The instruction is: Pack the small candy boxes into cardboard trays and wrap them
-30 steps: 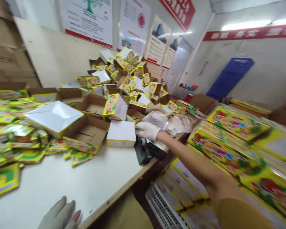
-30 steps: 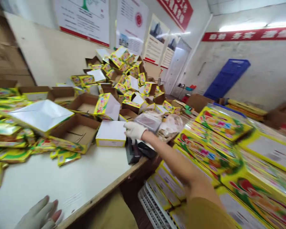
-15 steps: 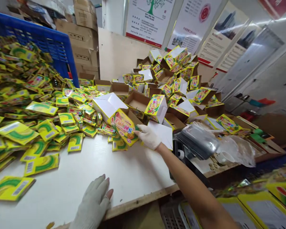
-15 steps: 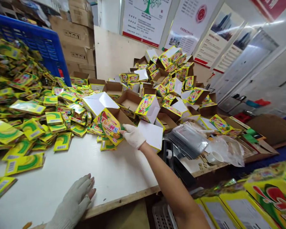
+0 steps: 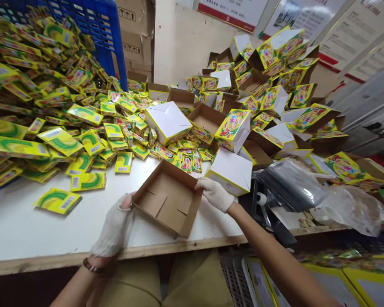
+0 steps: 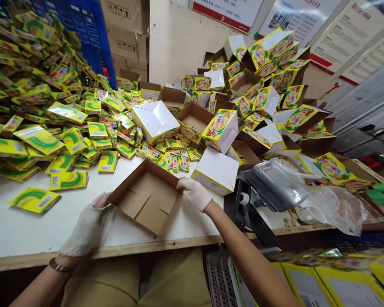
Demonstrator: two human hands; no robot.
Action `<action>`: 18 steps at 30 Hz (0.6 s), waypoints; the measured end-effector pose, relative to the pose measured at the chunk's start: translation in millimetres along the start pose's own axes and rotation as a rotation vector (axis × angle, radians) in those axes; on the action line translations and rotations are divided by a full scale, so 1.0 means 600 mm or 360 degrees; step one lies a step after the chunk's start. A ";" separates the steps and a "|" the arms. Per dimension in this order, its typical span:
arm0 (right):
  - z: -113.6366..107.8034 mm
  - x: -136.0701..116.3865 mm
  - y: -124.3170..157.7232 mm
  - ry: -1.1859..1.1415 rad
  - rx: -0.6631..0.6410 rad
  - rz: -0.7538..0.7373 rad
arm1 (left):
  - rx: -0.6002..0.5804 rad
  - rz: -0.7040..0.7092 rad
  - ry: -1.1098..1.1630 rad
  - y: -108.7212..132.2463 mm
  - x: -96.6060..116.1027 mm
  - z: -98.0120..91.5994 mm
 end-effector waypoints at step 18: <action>0.039 -0.026 -0.212 0.0654 -0.0585 0.0254 | 0.0199 0.0056 -0.1961 -0.108 0.057 -0.247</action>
Point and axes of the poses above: each hand's wrist, its own y-axis away from the middle knuckle, its own z-axis out of the palm, x = y × z, the point moved 2 cm from there along -y, towards the middle knuckle, and after that the axes turned 6 degrees about y, right-handed, at the moved point
